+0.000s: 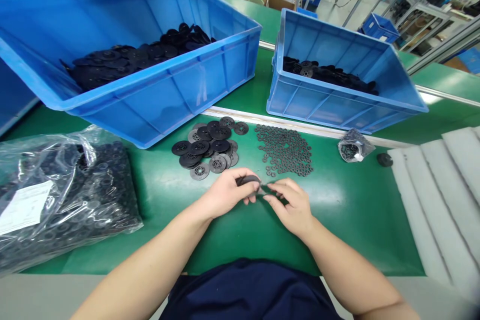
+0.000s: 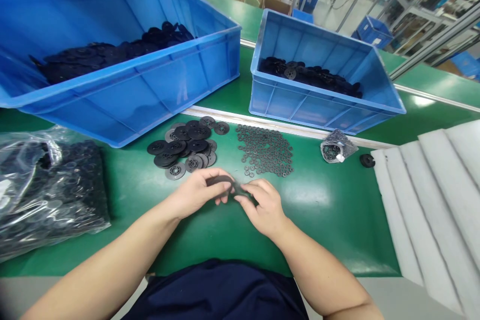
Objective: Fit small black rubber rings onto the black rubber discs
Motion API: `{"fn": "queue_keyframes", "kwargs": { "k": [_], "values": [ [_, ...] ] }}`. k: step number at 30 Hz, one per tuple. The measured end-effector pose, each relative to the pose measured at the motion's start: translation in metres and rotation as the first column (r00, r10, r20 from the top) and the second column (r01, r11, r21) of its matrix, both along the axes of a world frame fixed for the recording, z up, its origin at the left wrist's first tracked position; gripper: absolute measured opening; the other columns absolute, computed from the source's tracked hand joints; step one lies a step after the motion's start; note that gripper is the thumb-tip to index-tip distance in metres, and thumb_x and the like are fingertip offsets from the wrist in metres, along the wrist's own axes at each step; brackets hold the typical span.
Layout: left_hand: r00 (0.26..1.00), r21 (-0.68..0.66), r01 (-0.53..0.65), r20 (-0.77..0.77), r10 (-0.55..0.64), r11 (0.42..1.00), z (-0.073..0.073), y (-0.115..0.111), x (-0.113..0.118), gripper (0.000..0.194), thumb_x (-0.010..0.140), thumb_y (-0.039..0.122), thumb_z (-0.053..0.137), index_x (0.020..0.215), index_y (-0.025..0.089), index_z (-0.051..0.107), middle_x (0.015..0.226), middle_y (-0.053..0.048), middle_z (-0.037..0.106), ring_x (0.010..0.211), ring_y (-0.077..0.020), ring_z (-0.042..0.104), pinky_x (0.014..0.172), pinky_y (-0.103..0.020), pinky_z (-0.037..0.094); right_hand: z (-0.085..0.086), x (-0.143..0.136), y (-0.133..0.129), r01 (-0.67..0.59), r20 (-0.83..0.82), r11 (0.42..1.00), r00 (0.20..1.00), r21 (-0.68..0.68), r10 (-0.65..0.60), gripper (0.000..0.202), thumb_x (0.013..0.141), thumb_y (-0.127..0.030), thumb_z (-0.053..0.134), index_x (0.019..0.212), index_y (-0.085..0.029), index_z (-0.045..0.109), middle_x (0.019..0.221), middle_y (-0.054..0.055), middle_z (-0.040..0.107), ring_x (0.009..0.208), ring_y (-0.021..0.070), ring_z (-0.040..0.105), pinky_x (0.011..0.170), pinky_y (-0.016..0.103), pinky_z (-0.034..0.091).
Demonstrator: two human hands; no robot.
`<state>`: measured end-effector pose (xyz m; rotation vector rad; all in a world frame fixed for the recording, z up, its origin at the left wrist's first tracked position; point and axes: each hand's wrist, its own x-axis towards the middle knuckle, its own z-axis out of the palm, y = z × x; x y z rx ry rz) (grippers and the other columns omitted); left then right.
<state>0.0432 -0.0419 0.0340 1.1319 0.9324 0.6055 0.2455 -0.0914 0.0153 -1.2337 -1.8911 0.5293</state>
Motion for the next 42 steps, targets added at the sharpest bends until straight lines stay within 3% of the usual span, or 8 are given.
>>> {"fn": "queue_keyframes", "kwargs": {
  "k": [5, 8, 14, 18, 22, 26, 32, 42],
  "values": [
    [0.8, 0.494, -0.28, -0.354, 0.485, 0.823, 0.006, 0.015, -0.028, 0.021, 0.082, 0.026, 0.057, 0.1, 0.018, 0.065, 0.086, -0.006, 0.072, 0.074, -0.0187, 0.067, 0.071, -0.031, 0.052, -0.014, 0.01, 0.01, 0.138, 0.244, 0.99, 0.961, -0.01, -0.131, 0.03, 0.094, -0.028, 0.058, 0.122, -0.02, 0.065, 0.097, 0.01, 0.065, 0.087, 0.0215, 0.063, 0.078, 0.038, 0.056],
    [0.587, 0.682, -0.054, -0.57, 0.576, 0.73, 0.003, 0.022, -0.045, 0.022, 0.085, 0.024, 0.051, 0.101, 0.019, 0.065, 0.098, -0.009, 0.07, 0.096, -0.0258, 0.066, 0.089, -0.038, 0.049, -0.02, 0.012, 0.014, 0.15, 0.365, 0.989, 0.92, 0.007, -0.142, 0.031, 0.094, -0.028, 0.057, 0.122, -0.017, 0.066, 0.093, 0.011, 0.063, 0.086, 0.0233, 0.062, 0.079, 0.038, 0.055],
    [0.38, 0.54, 0.231, -0.816, 0.436, 0.81, -0.001, 0.023, -0.052, 0.023, 0.082, 0.033, 0.062, 0.1, 0.019, 0.062, 0.095, -0.012, 0.064, 0.09, -0.0315, 0.064, 0.079, -0.04, 0.049, -0.022, 0.012, 0.013, 0.131, 0.368, 0.991, 0.92, 0.028, -0.132, 0.024, 0.096, -0.023, 0.053, 0.111, -0.017, 0.07, 0.091, 0.01, 0.064, 0.085, 0.0221, 0.061, 0.079, 0.036, 0.054],
    [0.462, 0.584, 0.177, -0.76, 0.457, 0.792, 0.002, 0.022, -0.048, 0.018, 0.08, 0.032, 0.066, 0.09, 0.021, 0.058, 0.091, -0.009, 0.063, 0.086, -0.0275, 0.062, 0.078, -0.037, 0.047, -0.022, 0.013, 0.015, 0.15, 0.388, 0.988, 0.91, 0.022, -0.147, 0.022, 0.096, -0.021, 0.051, 0.108, -0.017, 0.069, 0.091, 0.01, 0.066, 0.086, 0.023, 0.061, 0.08, 0.038, 0.054],
    [0.714, 0.588, -0.025, -0.555, 0.427, 0.808, 0.003, 0.017, -0.033, 0.022, 0.08, 0.036, 0.067, 0.074, 0.022, 0.051, 0.073, 0.0, 0.059, 0.072, -0.018, 0.058, 0.07, -0.03, 0.045, -0.019, 0.014, 0.017, 0.146, 0.38, 0.989, 0.914, 0.009, -0.138, 0.019, 0.095, -0.019, 0.051, 0.099, -0.016, 0.069, 0.089, 0.01, 0.066, 0.084, 0.0229, 0.061, 0.079, 0.038, 0.053],
    [0.957, 0.155, -0.193, -0.189, 0.221, 0.969, -0.003, 0.003, -0.003, 0.03, 0.081, 0.045, 0.067, 0.08, 0.02, 0.051, 0.065, 0.002, 0.061, 0.056, -0.0127, 0.056, 0.056, -0.026, 0.045, -0.007, 0.009, 0.012, 0.105, 0.24, 0.994, 0.965, 0.011, -0.104, 0.015, 0.094, -0.02, 0.054, 0.102, -0.019, 0.067, 0.089, 0.008, 0.066, 0.083, 0.0199, 0.062, 0.076, 0.035, 0.054],
    [0.984, -0.114, -0.044, 0.166, 0.063, 0.993, -0.013, -0.01, 0.019, 0.042, 0.078, 0.045, 0.073, 0.105, 0.016, 0.059, 0.079, -0.001, 0.064, 0.068, -0.0141, 0.064, 0.061, -0.028, 0.054, 0.011, -0.004, 0.0, -0.023, 0.073, 0.998, 0.997, 0.058, 0.018, 0.018, 0.094, -0.018, 0.056, 0.108, -0.022, 0.066, 0.09, 0.006, 0.065, 0.083, 0.0179, 0.063, 0.074, 0.034, 0.055],
    [0.99, -0.084, -0.003, 0.137, 0.015, 0.996, -0.019, -0.011, 0.019, 0.037, 0.079, 0.043, 0.073, 0.103, 0.016, 0.063, 0.084, -0.002, 0.066, 0.07, -0.0127, 0.061, 0.063, -0.026, 0.054, 0.006, -0.006, 0.001, -0.024, 0.102, 0.997, 0.995, 0.08, 0.016, 0.015, 0.092, -0.016, 0.056, 0.099, -0.022, 0.068, 0.084, 0.005, 0.066, 0.079, 0.0176, 0.063, 0.072, 0.033, 0.055]
  ]
}}
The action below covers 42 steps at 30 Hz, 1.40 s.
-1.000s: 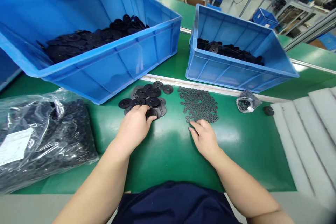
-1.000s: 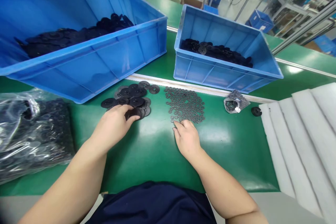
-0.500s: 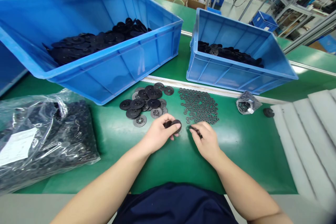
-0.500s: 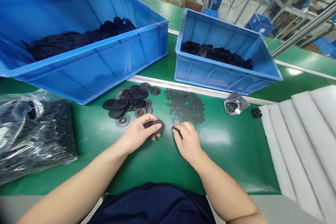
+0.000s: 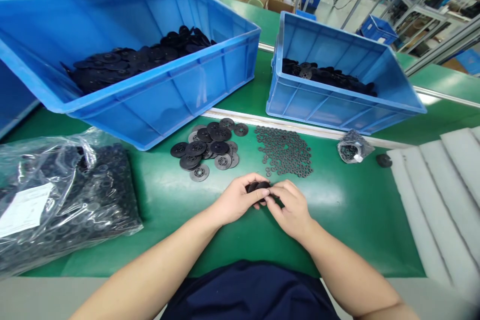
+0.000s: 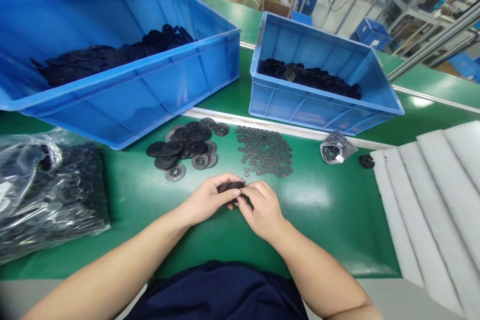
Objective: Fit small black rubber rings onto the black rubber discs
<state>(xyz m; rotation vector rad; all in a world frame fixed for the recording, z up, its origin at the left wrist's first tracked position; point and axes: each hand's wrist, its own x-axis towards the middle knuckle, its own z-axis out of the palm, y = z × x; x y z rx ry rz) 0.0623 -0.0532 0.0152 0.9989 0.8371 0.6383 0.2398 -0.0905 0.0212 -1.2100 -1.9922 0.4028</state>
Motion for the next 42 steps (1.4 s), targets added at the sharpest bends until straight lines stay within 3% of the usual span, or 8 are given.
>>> {"fn": "queue_keyframes", "kwargs": {
  "k": [11, 20, 26, 37, 42],
  "values": [
    [0.999, -0.086, 0.047, 0.019, -0.045, 0.995, 0.012, 0.002, -0.004, 0.029, 0.077, 0.038, 0.074, 0.089, 0.013, 0.068, 0.065, -0.001, 0.067, 0.058, -0.0128, 0.064, 0.056, -0.025, 0.052, 0.004, 0.001, -0.001, -0.033, -0.093, 0.998, 0.995, -0.057, 0.028, 0.009, 0.092, -0.024, 0.063, 0.098, -0.022, 0.069, 0.083, 0.004, 0.066, 0.075, 0.016, 0.064, 0.069, 0.032, 0.056],
    [0.989, -0.209, 0.091, 0.136, -0.064, 0.974, 0.011, 0.002, -0.004, 0.036, 0.075, 0.039, 0.079, 0.096, 0.014, 0.064, 0.074, -0.004, 0.071, 0.065, -0.016, 0.069, 0.057, -0.025, 0.053, 0.004, 0.002, -0.003, 0.011, -0.153, 0.997, 0.988, -0.071, -0.022, 0.008, 0.09, -0.021, 0.064, 0.096, -0.021, 0.069, 0.082, 0.003, 0.065, 0.074, 0.0145, 0.063, 0.067, 0.029, 0.055],
    [0.991, -0.198, 0.02, 0.134, 0.006, 0.98, 0.011, 0.007, -0.007, 0.035, 0.073, 0.036, 0.08, 0.094, 0.013, 0.063, 0.068, -0.004, 0.069, 0.062, -0.015, 0.066, 0.055, -0.023, 0.05, 0.001, 0.005, 0.0, 0.006, -0.181, 0.993, 0.983, -0.118, -0.028, 0.007, 0.089, -0.02, 0.064, 0.095, -0.021, 0.068, 0.082, 0.003, 0.064, 0.068, 0.0126, 0.06, 0.06, 0.026, 0.051],
    [0.97, -0.191, -0.088, 0.208, 0.128, 0.978, 0.014, 0.01, -0.012, 0.023, 0.079, 0.03, 0.072, 0.092, 0.013, 0.063, 0.072, -0.004, 0.068, 0.06, -0.0136, 0.062, 0.052, -0.023, 0.044, -0.016, 0.014, 0.011, 0.097, -0.056, 0.986, 0.993, -0.136, -0.106, 0.012, 0.092, -0.024, 0.059, 0.1, -0.019, 0.067, 0.081, 0.003, 0.062, 0.067, 0.0133, 0.058, 0.061, 0.026, 0.05],
    [0.961, -0.143, -0.166, 0.198, 0.192, 0.976, 0.016, 0.012, -0.013, 0.025, 0.079, 0.031, 0.074, 0.093, 0.013, 0.062, 0.077, -0.007, 0.071, 0.059, -0.0135, 0.06, 0.053, -0.025, 0.045, -0.025, 0.015, 0.012, 0.126, 0.15, 0.984, 0.983, -0.128, -0.107, 0.025, 0.094, -0.028, 0.056, 0.114, -0.016, 0.065, 0.086, 0.007, 0.064, 0.076, 0.0177, 0.061, 0.072, 0.031, 0.052]
  ]
}}
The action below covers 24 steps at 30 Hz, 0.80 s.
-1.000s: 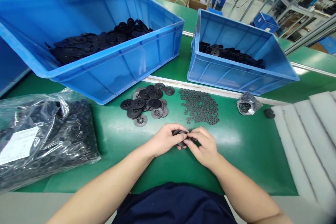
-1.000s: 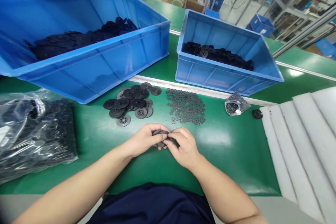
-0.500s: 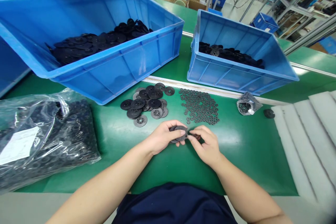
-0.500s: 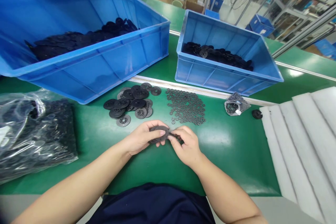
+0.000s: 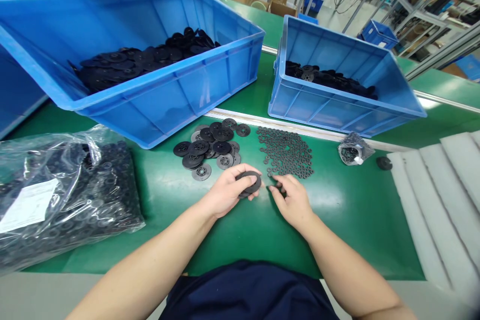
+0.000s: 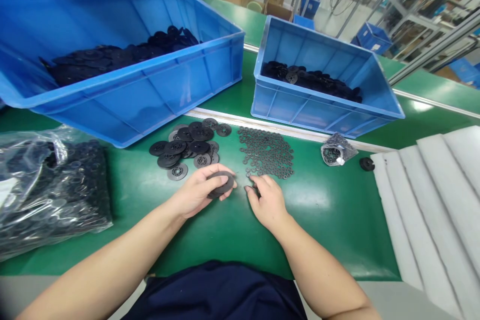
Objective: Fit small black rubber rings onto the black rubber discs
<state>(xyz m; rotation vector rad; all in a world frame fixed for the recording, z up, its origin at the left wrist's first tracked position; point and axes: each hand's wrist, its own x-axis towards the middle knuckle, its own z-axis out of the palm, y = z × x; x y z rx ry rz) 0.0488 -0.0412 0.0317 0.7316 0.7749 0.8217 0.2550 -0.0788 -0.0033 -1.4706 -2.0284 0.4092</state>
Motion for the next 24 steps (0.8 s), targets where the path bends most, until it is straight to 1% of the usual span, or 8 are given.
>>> {"fn": "queue_keyframes", "kwargs": {
  "k": [8, 12, 15, 17, 18, 19, 21, 24],
  "values": [
    [0.994, 0.0, -0.012, 0.111, 0.012, 1.0, 0.0, 0.008, -0.009, 0.038, 0.085, 0.048, 0.065, 0.099, 0.012, 0.065, 0.086, -0.013, 0.072, 0.063, -0.0164, 0.061, 0.051, -0.026, 0.044, 0.001, -0.013, 0.014, 0.036, 0.375, 0.999, 0.927, -0.037, -0.02, 0.03, 0.096, -0.029, 0.052, 0.12, -0.015, 0.064, 0.097, 0.011, 0.07, 0.089, 0.0238, 0.066, 0.08, 0.034, 0.052],
    [0.995, -0.022, -0.078, 0.06, 0.079, 0.997, -0.002, 0.011, -0.01, 0.025, 0.078, 0.032, 0.072, 0.093, 0.014, 0.063, 0.083, -0.01, 0.071, 0.059, -0.0134, 0.058, 0.05, -0.024, 0.041, 0.001, -0.014, 0.02, 0.055, 0.364, 0.997, 0.931, -0.045, -0.035, 0.024, 0.097, -0.025, 0.049, 0.113, -0.017, 0.064, 0.098, 0.01, 0.072, 0.088, 0.0214, 0.067, 0.081, 0.032, 0.051],
    [0.971, 0.077, -0.233, -0.037, 0.236, 0.969, -0.004, 0.018, -0.018, 0.021, 0.075, 0.026, 0.069, 0.091, 0.015, 0.06, 0.088, -0.01, 0.072, 0.06, -0.014, 0.06, 0.053, -0.026, 0.043, -0.001, -0.01, 0.019, 0.027, 0.33, 1.0, 0.944, -0.014, -0.021, 0.024, 0.097, -0.027, 0.048, 0.113, -0.018, 0.064, 0.098, 0.009, 0.072, 0.086, 0.0208, 0.067, 0.081, 0.031, 0.051],
    [0.875, 0.288, -0.367, -0.217, 0.434, 0.884, -0.004, 0.025, -0.029, 0.017, 0.077, 0.026, 0.065, 0.091, 0.017, 0.06, 0.091, -0.008, 0.071, 0.066, -0.0157, 0.062, 0.058, -0.029, 0.047, -0.001, -0.007, 0.017, -0.012, 0.322, 1.0, 0.947, 0.006, 0.009, 0.024, 0.098, -0.028, 0.048, 0.111, -0.018, 0.065, 0.096, 0.009, 0.071, 0.086, 0.0212, 0.066, 0.08, 0.032, 0.051],
    [0.773, 0.438, -0.386, -0.326, 0.544, 0.812, -0.004, 0.028, -0.036, 0.014, 0.078, 0.026, 0.063, 0.09, 0.018, 0.062, 0.092, -0.007, 0.07, 0.07, -0.0167, 0.063, 0.063, -0.03, 0.049, -0.001, -0.006, 0.016, -0.031, 0.32, 0.999, 0.947, 0.012, 0.025, 0.024, 0.098, -0.028, 0.048, 0.109, -0.018, 0.066, 0.094, 0.009, 0.07, 0.086, 0.0213, 0.066, 0.08, 0.032, 0.051],
    [0.648, 0.585, -0.341, -0.421, 0.634, 0.736, -0.004, 0.032, -0.044, 0.012, 0.079, 0.027, 0.063, 0.089, 0.019, 0.064, 0.092, -0.006, 0.069, 0.076, -0.0179, 0.064, 0.069, -0.032, 0.05, -0.001, -0.005, 0.014, -0.046, 0.316, 0.999, 0.948, 0.018, 0.038, 0.024, 0.098, -0.028, 0.048, 0.108, -0.018, 0.067, 0.092, 0.009, 0.07, 0.085, 0.0213, 0.065, 0.079, 0.032, 0.051],
    [0.428, 0.759, -0.104, -0.549, 0.718, 0.642, -0.006, 0.039, -0.057, 0.016, 0.082, 0.03, 0.064, 0.093, 0.02, 0.069, 0.092, -0.005, 0.066, 0.086, -0.0209, 0.064, 0.081, -0.036, 0.051, -0.001, -0.004, 0.013, -0.059, 0.304, 0.998, 0.952, 0.025, 0.049, 0.024, 0.098, -0.029, 0.048, 0.106, -0.017, 0.067, 0.089, 0.008, 0.069, 0.083, 0.021, 0.064, 0.078, 0.032, 0.051],
    [0.286, 0.715, 0.242, -0.699, 0.656, 0.656, -0.012, 0.046, -0.069, 0.031, 0.083, 0.035, 0.065, 0.111, 0.022, 0.07, 0.095, -0.007, 0.062, 0.092, -0.0242, 0.062, 0.087, -0.038, 0.05, -0.001, -0.005, 0.012, -0.03, 0.284, 0.999, 0.959, 0.035, 0.018, 0.024, 0.098, -0.027, 0.048, 0.108, -0.016, 0.066, 0.09, 0.008, 0.069, 0.082, 0.0203, 0.064, 0.078, 0.031, 0.051]
  ]
}}
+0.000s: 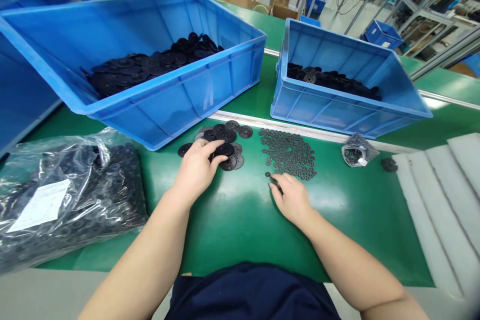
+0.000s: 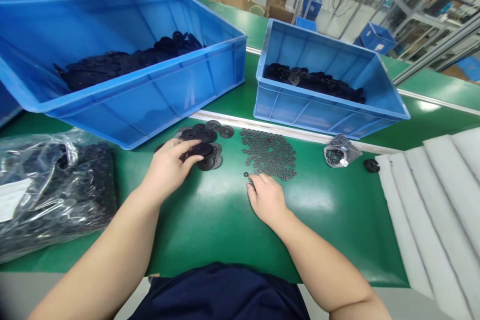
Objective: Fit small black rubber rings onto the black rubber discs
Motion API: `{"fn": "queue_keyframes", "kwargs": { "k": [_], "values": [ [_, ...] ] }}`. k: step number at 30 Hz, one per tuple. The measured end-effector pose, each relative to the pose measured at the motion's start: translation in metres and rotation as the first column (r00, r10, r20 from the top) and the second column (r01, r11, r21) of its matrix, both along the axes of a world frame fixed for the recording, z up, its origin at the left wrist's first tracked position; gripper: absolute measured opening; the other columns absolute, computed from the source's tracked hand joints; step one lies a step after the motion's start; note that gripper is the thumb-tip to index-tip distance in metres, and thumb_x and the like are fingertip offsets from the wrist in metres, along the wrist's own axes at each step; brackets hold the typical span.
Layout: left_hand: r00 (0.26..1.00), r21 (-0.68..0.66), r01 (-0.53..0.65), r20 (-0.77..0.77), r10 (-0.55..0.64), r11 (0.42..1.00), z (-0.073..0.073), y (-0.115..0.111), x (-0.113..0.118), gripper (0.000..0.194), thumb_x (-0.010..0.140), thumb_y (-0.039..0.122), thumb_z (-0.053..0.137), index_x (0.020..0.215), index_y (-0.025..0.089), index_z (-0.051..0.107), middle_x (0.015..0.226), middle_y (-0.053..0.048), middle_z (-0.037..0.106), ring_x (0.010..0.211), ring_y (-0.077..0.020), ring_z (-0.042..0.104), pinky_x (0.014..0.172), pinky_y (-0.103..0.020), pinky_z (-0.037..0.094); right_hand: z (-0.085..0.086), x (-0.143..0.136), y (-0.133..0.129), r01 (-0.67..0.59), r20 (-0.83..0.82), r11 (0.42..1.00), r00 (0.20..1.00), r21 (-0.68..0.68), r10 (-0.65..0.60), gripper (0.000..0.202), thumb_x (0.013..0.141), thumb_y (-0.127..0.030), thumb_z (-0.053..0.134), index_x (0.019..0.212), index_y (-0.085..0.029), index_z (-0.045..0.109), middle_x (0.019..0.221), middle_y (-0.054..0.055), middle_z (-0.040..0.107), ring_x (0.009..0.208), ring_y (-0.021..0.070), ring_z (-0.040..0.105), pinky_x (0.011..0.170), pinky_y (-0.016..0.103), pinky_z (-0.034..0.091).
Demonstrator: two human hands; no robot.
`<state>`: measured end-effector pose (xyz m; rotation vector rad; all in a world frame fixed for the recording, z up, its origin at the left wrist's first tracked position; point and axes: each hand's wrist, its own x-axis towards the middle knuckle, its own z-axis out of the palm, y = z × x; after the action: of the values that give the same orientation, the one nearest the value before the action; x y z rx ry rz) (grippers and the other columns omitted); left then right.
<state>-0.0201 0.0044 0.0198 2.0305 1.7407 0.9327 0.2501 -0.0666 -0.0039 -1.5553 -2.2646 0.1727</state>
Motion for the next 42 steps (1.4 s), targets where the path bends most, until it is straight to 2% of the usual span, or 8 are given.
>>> {"fn": "queue_keyframes", "kwargs": {
  "k": [6, 11, 13, 15, 19, 23, 31, 42],
  "values": [
    [0.98, -0.061, -0.019, -0.198, 0.006, 0.998, -0.01, 0.007, 0.003, 0.031, 0.087, 0.033, 0.058, 0.111, 0.021, 0.073, 0.101, -0.012, 0.06, 0.091, -0.0277, 0.061, 0.081, -0.039, 0.05, -0.001, -0.002, 0.003, 0.044, 0.034, 0.999, 0.998, -0.028, -0.043, 0.023, 0.097, -0.023, 0.046, 0.099, -0.015, 0.068, 0.088, 0.009, 0.069, 0.082, 0.0212, 0.065, 0.078, 0.032, 0.05],
    [0.979, 0.054, -0.117, 0.171, 0.107, 0.992, -0.001, -0.005, 0.019, 0.024, 0.086, 0.038, 0.061, 0.096, 0.022, 0.076, 0.092, -0.008, 0.064, 0.09, -0.0242, 0.061, 0.086, -0.037, 0.048, 0.0, -0.001, 0.004, 0.014, -0.04, 0.999, 0.999, -0.035, -0.015, 0.02, 0.097, -0.023, 0.048, 0.097, -0.018, 0.067, 0.086, 0.008, 0.069, 0.079, 0.0193, 0.064, 0.076, 0.03, 0.051],
    [0.897, -0.04, -0.087, 0.432, 0.096, 0.995, 0.003, -0.019, 0.035, 0.022, 0.083, 0.039, 0.066, 0.095, 0.023, 0.076, 0.089, -0.006, 0.067, 0.084, -0.021, 0.061, 0.08, -0.033, 0.049, 0.004, -0.002, 0.002, -0.025, -0.162, 1.0, 0.986, 0.016, 0.027, 0.019, 0.098, -0.025, 0.048, 0.099, -0.018, 0.066, 0.086, 0.007, 0.068, 0.078, 0.0182, 0.064, 0.075, 0.03, 0.051],
    [0.719, -0.241, 0.095, 0.687, 0.1, 0.966, 0.004, -0.033, 0.054, 0.025, 0.082, 0.041, 0.068, 0.094, 0.021, 0.074, 0.082, -0.005, 0.067, 0.071, -0.0175, 0.06, 0.066, -0.029, 0.048, 0.01, -0.003, -0.002, -0.057, -0.285, 0.994, 0.955, 0.088, 0.08, 0.019, 0.098, -0.026, 0.049, 0.102, -0.018, 0.065, 0.087, 0.007, 0.068, 0.078, 0.0174, 0.063, 0.073, 0.03, 0.052],
    [0.447, -0.394, 0.5, 0.88, 0.16, 0.771, 0.003, -0.051, 0.084, 0.03, 0.084, 0.046, 0.067, 0.082, 0.016, 0.07, 0.07, -0.003, 0.064, 0.06, -0.0128, 0.054, 0.057, -0.025, 0.044, 0.018, -0.005, -0.009, -0.058, -0.372, 0.985, 0.921, 0.165, 0.117, 0.018, 0.098, -0.026, 0.05, 0.105, -0.02, 0.065, 0.084, 0.006, 0.068, 0.077, 0.0172, 0.063, 0.071, 0.031, 0.053],
    [0.461, -0.425, 0.549, 0.872, 0.163, 0.72, 0.001, -0.055, 0.089, 0.033, 0.084, 0.047, 0.067, 0.077, 0.015, 0.067, 0.066, -0.001, 0.063, 0.06, -0.0115, 0.052, 0.058, -0.024, 0.043, 0.017, -0.005, -0.008, -0.047, -0.352, 0.982, 0.929, 0.182, 0.11, 0.019, 0.098, -0.025, 0.05, 0.106, -0.019, 0.066, 0.083, 0.006, 0.069, 0.075, 0.017, 0.063, 0.072, 0.032, 0.054],
    [0.563, -0.457, 0.512, 0.818, 0.118, 0.727, 0.004, -0.058, 0.088, 0.033, 0.082, 0.048, 0.07, 0.077, 0.016, 0.063, 0.066, -0.001, 0.064, 0.058, -0.0115, 0.052, 0.059, -0.024, 0.041, 0.014, -0.006, -0.004, -0.096, -0.323, 0.972, 0.932, 0.214, 0.163, 0.018, 0.096, -0.021, 0.053, 0.105, -0.019, 0.069, 0.085, 0.007, 0.07, 0.077, 0.0172, 0.063, 0.073, 0.034, 0.056],
    [0.502, -0.474, 0.519, 0.842, 0.196, 0.711, 0.003, -0.054, 0.087, 0.033, 0.067, 0.043, 0.083, 0.073, 0.016, 0.063, 0.059, 0.003, 0.062, 0.055, -0.0106, 0.054, 0.055, -0.023, 0.04, 0.015, -0.006, -0.012, -0.146, -0.384, 0.964, 0.896, 0.224, 0.225, 0.031, 0.091, -0.013, 0.057, 0.119, -0.023, 0.066, 0.091, 0.007, 0.067, 0.08, 0.0175, 0.063, 0.073, 0.034, 0.056]
  ]
}}
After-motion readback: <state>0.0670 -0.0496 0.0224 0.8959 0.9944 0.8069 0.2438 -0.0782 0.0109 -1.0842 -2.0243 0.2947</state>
